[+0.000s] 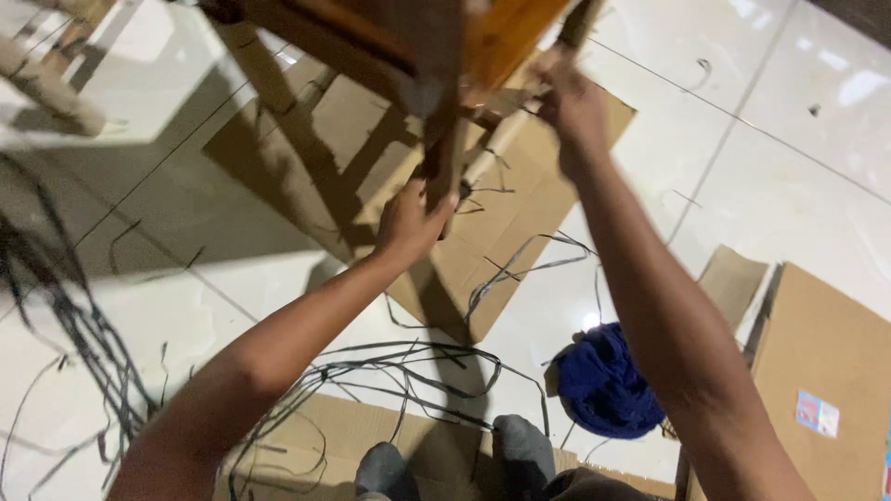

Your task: Wrapping a wooden chair leg with cardboard and securing it with plastic ties

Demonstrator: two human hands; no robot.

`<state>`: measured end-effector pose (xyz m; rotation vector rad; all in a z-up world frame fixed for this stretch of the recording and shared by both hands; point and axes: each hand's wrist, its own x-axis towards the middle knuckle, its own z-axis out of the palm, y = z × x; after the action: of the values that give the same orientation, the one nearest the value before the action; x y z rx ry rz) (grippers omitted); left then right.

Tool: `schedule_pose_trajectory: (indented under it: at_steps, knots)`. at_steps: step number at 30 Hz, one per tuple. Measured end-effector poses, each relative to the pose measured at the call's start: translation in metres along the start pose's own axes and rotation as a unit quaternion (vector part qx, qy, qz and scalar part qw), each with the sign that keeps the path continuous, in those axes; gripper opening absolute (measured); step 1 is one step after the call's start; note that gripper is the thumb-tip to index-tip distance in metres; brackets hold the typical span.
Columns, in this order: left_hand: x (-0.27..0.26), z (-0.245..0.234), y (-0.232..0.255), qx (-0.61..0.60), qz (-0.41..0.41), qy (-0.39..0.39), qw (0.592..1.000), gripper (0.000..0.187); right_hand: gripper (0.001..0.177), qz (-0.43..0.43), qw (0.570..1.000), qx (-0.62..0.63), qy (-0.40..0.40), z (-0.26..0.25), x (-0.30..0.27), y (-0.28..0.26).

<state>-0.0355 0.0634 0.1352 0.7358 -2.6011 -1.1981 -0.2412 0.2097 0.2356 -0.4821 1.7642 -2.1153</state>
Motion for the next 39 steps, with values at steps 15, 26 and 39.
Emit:
schedule_pose_trajectory:
  at_steps: [15,26,39]
  knots:
    - [-0.043,0.115,0.058,0.126,0.182,-0.485,0.846,0.054,0.043,0.138,0.851,-0.497,-0.097,-0.187,-0.196,0.147]
    - [-0.037,0.174,-0.018,0.132,0.167,-0.516,0.830,0.049,0.052,0.332,0.744,-0.554,0.171,-0.348,-0.309,0.165]
    - [-0.039,0.123,-0.033,0.147,0.116,-0.503,0.844,0.049,0.048,0.371,0.659,-0.640,0.138,-0.382,-0.289,0.222]
